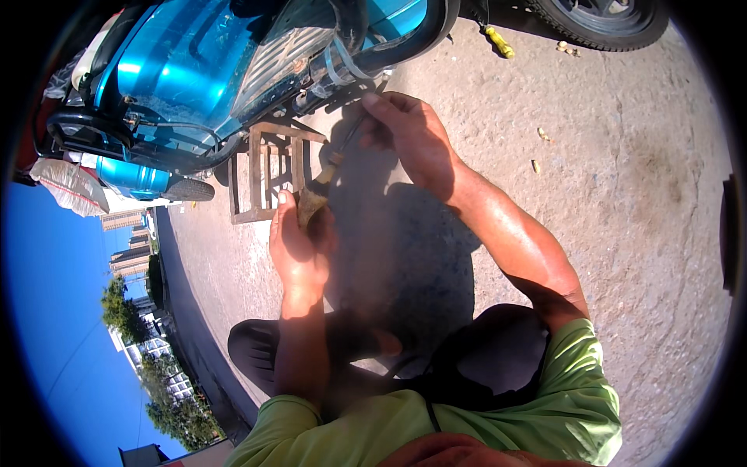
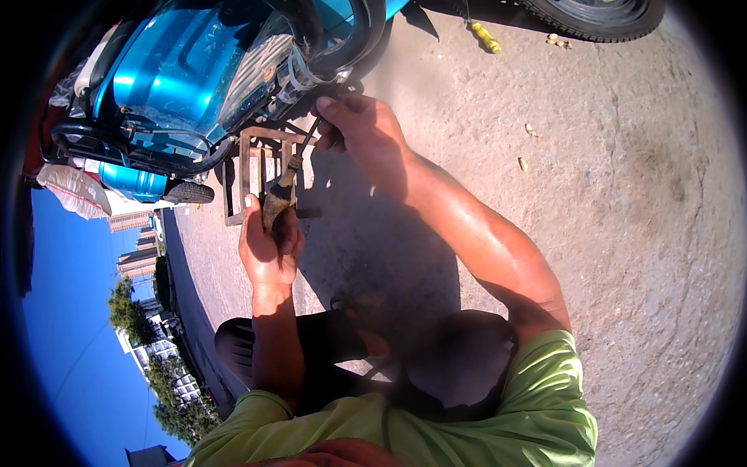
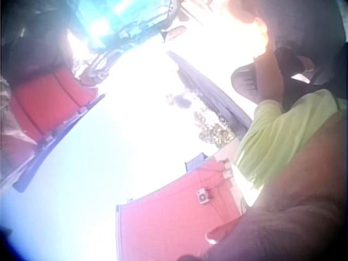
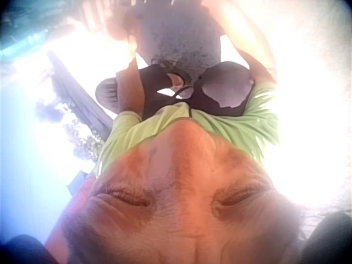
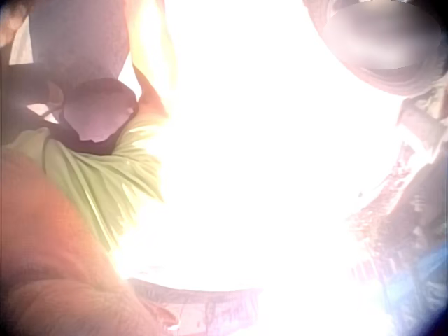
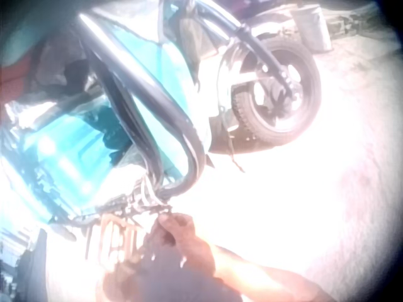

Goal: The person repairs a blue vehicle by using a screwdriver to manipulate a metal component near the base, then by hand to pull a cable and work on a metal bracket.

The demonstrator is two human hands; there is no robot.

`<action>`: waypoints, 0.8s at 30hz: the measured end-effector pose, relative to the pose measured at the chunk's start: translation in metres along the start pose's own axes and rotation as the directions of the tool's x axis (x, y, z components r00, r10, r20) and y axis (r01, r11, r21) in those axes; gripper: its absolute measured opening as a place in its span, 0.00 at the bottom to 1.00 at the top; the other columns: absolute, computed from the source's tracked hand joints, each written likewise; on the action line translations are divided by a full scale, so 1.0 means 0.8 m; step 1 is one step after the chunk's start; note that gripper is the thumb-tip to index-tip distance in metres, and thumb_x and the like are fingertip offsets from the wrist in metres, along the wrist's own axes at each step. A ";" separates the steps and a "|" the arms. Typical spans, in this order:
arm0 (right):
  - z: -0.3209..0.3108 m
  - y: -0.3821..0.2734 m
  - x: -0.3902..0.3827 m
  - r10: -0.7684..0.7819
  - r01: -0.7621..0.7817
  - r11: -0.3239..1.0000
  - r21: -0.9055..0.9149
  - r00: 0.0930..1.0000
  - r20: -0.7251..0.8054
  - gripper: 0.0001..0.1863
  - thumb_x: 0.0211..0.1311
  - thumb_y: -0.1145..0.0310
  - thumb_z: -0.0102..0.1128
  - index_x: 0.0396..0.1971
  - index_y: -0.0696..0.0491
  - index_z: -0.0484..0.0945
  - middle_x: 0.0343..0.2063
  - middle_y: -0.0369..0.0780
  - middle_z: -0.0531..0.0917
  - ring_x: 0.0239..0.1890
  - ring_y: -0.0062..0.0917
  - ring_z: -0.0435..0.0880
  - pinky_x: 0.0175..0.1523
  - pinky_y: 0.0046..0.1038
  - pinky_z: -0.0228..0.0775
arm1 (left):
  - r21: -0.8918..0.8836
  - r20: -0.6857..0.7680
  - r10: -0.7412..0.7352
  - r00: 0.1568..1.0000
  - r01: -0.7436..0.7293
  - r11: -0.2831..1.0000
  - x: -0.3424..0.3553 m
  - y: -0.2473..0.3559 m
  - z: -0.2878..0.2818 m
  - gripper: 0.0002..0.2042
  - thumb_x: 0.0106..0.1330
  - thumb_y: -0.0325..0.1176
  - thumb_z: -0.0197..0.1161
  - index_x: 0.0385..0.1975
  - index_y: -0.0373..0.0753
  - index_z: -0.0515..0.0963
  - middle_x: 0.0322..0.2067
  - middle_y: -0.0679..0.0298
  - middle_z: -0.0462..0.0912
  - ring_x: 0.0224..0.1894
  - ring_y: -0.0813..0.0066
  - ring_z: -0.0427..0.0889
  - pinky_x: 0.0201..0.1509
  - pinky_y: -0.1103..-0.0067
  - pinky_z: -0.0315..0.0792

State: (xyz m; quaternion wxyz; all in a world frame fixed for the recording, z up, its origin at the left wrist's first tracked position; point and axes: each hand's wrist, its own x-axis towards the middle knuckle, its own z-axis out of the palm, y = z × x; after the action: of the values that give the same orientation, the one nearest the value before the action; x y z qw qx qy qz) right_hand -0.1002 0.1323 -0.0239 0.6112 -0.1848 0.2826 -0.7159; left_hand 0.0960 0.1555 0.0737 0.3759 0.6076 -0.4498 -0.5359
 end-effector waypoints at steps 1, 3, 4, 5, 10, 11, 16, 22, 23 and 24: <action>-0.001 0.003 0.002 -0.010 0.010 1.000 0.000 1.000 -0.001 0.16 0.72 0.58 0.56 0.38 0.58 0.79 0.26 0.35 0.81 0.29 0.17 0.79 0.41 0.21 0.73 | -0.021 0.010 0.034 0.999 -0.034 0.999 0.000 -0.004 0.002 0.13 0.70 0.36 0.61 0.46 0.34 0.73 0.24 0.62 0.76 0.21 0.79 0.70 0.27 0.78 0.67; 0.001 0.007 0.003 -0.017 0.017 1.000 0.001 1.000 0.000 0.16 0.71 0.58 0.56 0.38 0.58 0.79 0.25 0.35 0.81 0.29 0.17 0.79 0.40 0.21 0.72 | -0.096 -0.006 0.172 0.985 -0.172 0.980 -0.005 -0.018 0.012 0.11 0.72 0.37 0.59 0.44 0.35 0.74 0.22 0.63 0.75 0.18 0.79 0.68 0.23 0.80 0.64; 0.002 0.008 0.002 -0.019 0.019 1.000 0.001 1.000 -0.001 0.16 0.71 0.57 0.57 0.37 0.58 0.79 0.25 0.35 0.81 0.28 0.17 0.78 0.40 0.21 0.72 | -0.145 -0.033 0.274 0.961 -0.275 0.950 -0.008 -0.025 0.016 0.11 0.73 0.38 0.58 0.43 0.36 0.75 0.21 0.63 0.75 0.15 0.79 0.67 0.20 0.81 0.63; 0.002 0.008 0.001 -0.023 0.023 1.000 0.001 1.000 -0.004 0.16 0.71 0.57 0.57 0.37 0.57 0.79 0.25 0.34 0.81 0.28 0.17 0.78 0.40 0.21 0.72 | -0.044 -0.006 0.368 0.930 -0.368 0.929 -0.005 -0.030 0.013 0.11 0.73 0.38 0.57 0.43 0.36 0.75 0.23 0.63 0.76 0.18 0.79 0.69 0.21 0.81 0.65; -0.004 0.000 0.004 -0.015 0.015 0.999 -0.040 1.000 -0.001 0.17 0.71 0.56 0.57 0.34 0.57 0.79 0.24 0.35 0.81 0.28 0.17 0.78 0.38 0.20 0.71 | 0.031 0.134 0.236 0.962 -0.242 0.970 -0.001 -0.020 -0.014 0.12 0.74 0.37 0.55 0.48 0.37 0.72 0.33 0.60 0.80 0.26 0.78 0.76 0.28 0.82 0.70; -0.004 -0.002 0.004 -0.014 0.014 0.999 -0.039 1.000 0.005 0.17 0.71 0.56 0.57 0.34 0.57 0.78 0.24 0.35 0.81 0.28 0.17 0.78 0.38 0.20 0.71 | 0.037 0.101 0.169 0.980 -0.173 0.984 -0.002 -0.013 -0.014 0.13 0.74 0.38 0.56 0.49 0.36 0.72 0.33 0.59 0.80 0.25 0.78 0.75 0.28 0.81 0.71; 0.003 0.007 0.005 -0.026 0.027 0.998 0.053 0.999 -0.018 0.16 0.70 0.57 0.57 0.33 0.57 0.78 0.24 0.37 0.80 0.28 0.18 0.79 0.36 0.21 0.68 | -0.068 0.048 0.224 0.973 -0.220 0.973 -0.014 -0.015 0.010 0.17 0.74 0.43 0.56 0.48 0.34 0.75 0.30 0.58 0.80 0.21 0.79 0.74 0.25 0.82 0.70; -0.006 0.010 0.011 -0.027 0.028 0.998 0.054 1.000 -0.009 0.16 0.70 0.57 0.58 0.34 0.56 0.78 0.27 0.35 0.81 0.28 0.18 0.79 0.37 0.20 0.72 | 0.151 0.098 0.382 0.919 -0.394 0.907 -0.006 -0.019 0.000 0.18 0.76 0.45 0.51 0.48 0.33 0.75 0.31 0.58 0.82 0.20 0.80 0.74 0.23 0.84 0.68; -0.006 0.010 0.012 -0.028 0.028 0.999 0.044 1.000 -0.005 0.15 0.70 0.57 0.59 0.34 0.56 0.78 0.27 0.35 0.81 0.28 0.18 0.79 0.37 0.20 0.72 | 0.129 0.082 0.283 0.956 -0.292 0.948 -0.007 -0.011 -0.002 0.17 0.76 0.43 0.52 0.48 0.33 0.75 0.31 0.58 0.82 0.20 0.80 0.74 0.23 0.84 0.68; -0.006 0.011 0.012 -0.027 0.027 0.998 0.058 1.000 -0.010 0.15 0.70 0.58 0.59 0.34 0.56 0.78 0.27 0.35 0.81 0.28 0.18 0.79 0.37 0.20 0.72 | 0.104 0.069 0.180 0.981 -0.187 0.977 -0.010 0.000 -0.001 0.16 0.76 0.41 0.53 0.48 0.33 0.75 0.31 0.58 0.82 0.21 0.80 0.74 0.23 0.84 0.68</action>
State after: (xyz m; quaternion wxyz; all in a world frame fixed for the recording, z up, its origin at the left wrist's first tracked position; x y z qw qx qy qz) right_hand -0.0982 0.1233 -0.0337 0.6052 -0.1675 0.2620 -0.7328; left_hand 0.0970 0.1635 0.0763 0.3762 0.5672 -0.5437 -0.4911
